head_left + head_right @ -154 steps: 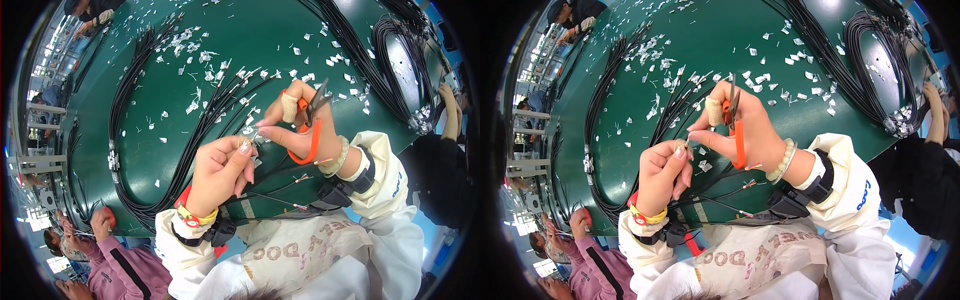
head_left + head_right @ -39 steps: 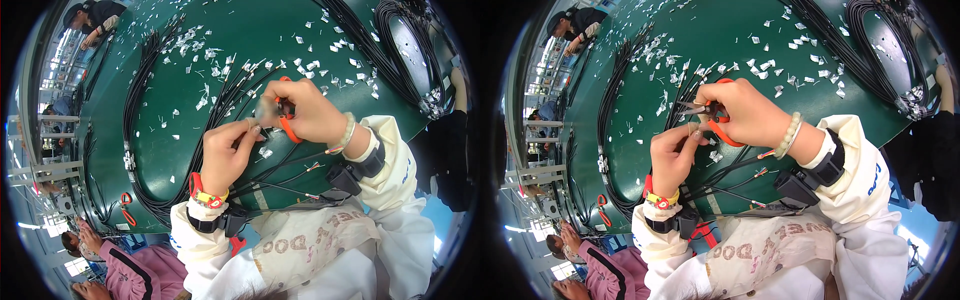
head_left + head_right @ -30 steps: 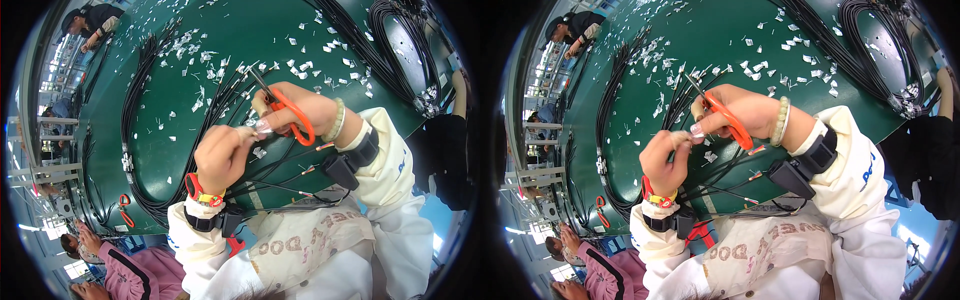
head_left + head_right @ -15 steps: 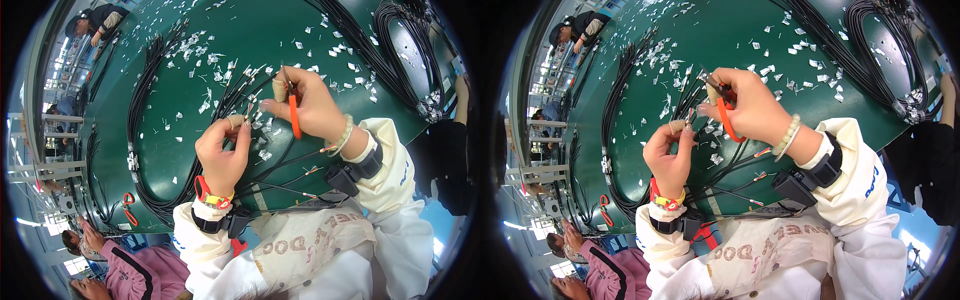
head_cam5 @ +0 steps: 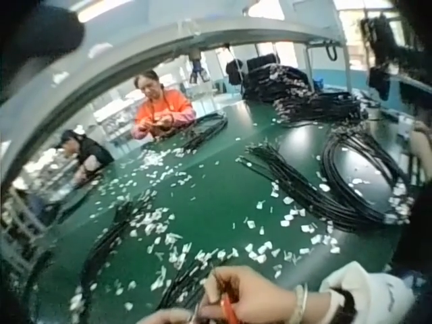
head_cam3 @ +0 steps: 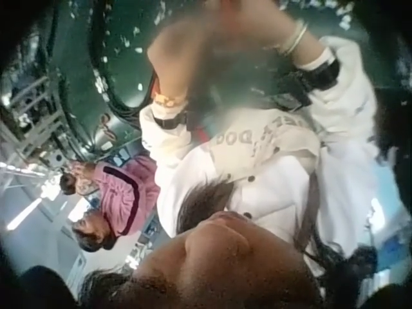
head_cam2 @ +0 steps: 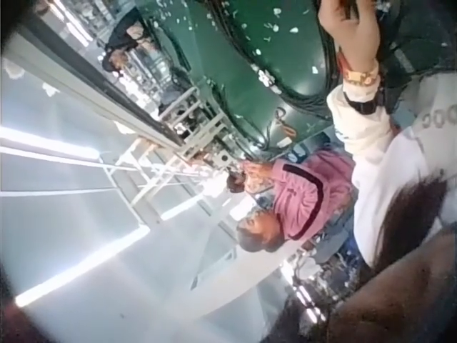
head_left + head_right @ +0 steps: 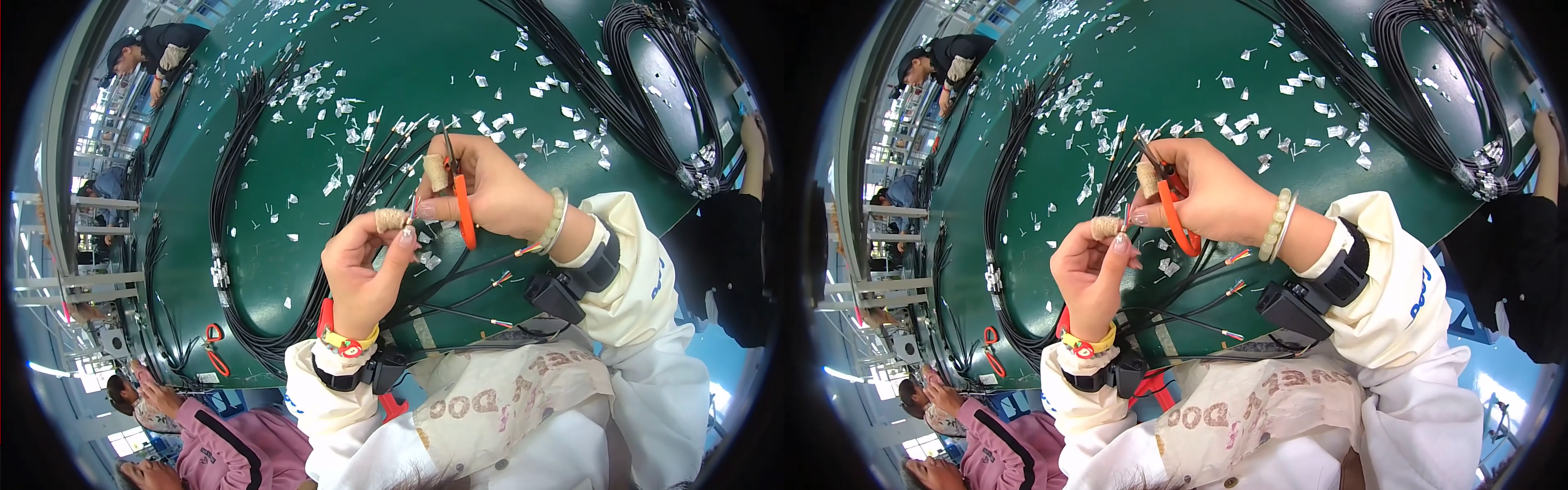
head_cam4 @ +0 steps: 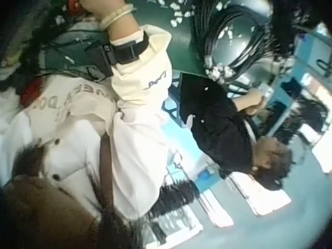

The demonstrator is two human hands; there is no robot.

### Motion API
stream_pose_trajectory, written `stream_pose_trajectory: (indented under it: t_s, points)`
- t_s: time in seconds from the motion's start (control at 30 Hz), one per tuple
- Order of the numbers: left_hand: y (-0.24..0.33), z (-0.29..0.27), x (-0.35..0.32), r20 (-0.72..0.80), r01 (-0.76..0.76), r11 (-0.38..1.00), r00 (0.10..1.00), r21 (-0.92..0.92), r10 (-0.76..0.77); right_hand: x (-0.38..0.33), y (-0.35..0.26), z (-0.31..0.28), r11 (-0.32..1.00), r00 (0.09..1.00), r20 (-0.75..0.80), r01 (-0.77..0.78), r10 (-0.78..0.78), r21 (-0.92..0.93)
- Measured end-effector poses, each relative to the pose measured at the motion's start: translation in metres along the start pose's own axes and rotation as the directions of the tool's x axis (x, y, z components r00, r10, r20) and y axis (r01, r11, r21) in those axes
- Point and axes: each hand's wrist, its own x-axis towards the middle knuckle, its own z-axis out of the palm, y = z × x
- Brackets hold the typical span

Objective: The person is using orange-handled scissors to strip the insulation from the ends of black electrical wires at a workbench.

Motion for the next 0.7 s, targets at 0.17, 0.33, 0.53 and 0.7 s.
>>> stream_pose_trajectory:
  t_s: [0.17, 0.33, 0.53, 0.7]
  points:
    - [-0.003, -0.014, 0.000, 0.181, -0.324, 0.909, 0.942, 0.263, 0.283, -0.002, -0.004, 0.000, 0.999, 0.997, 0.073, -0.028, 0.025, 0.041]
    - [0.000, -0.009, -0.004, 0.028, -0.205, 0.973, 0.979, 0.104, 0.204, -0.005, -0.011, -0.002, 0.995, 0.994, -0.053, 0.098, -0.098, -0.006]
    - [0.001, -0.007, 0.003, 0.136, -0.229, 0.947, 0.970, 0.227, 0.202, -0.004, -0.013, 0.000, 0.994, 0.993, -0.024, 0.112, -0.111, 0.004]
    - [0.016, 0.000, 0.011, 0.156, 0.273, 0.940, 0.957, -0.206, -0.243, -0.008, -0.019, 0.002, 0.985, 0.990, 0.005, 0.139, -0.139, -0.099]
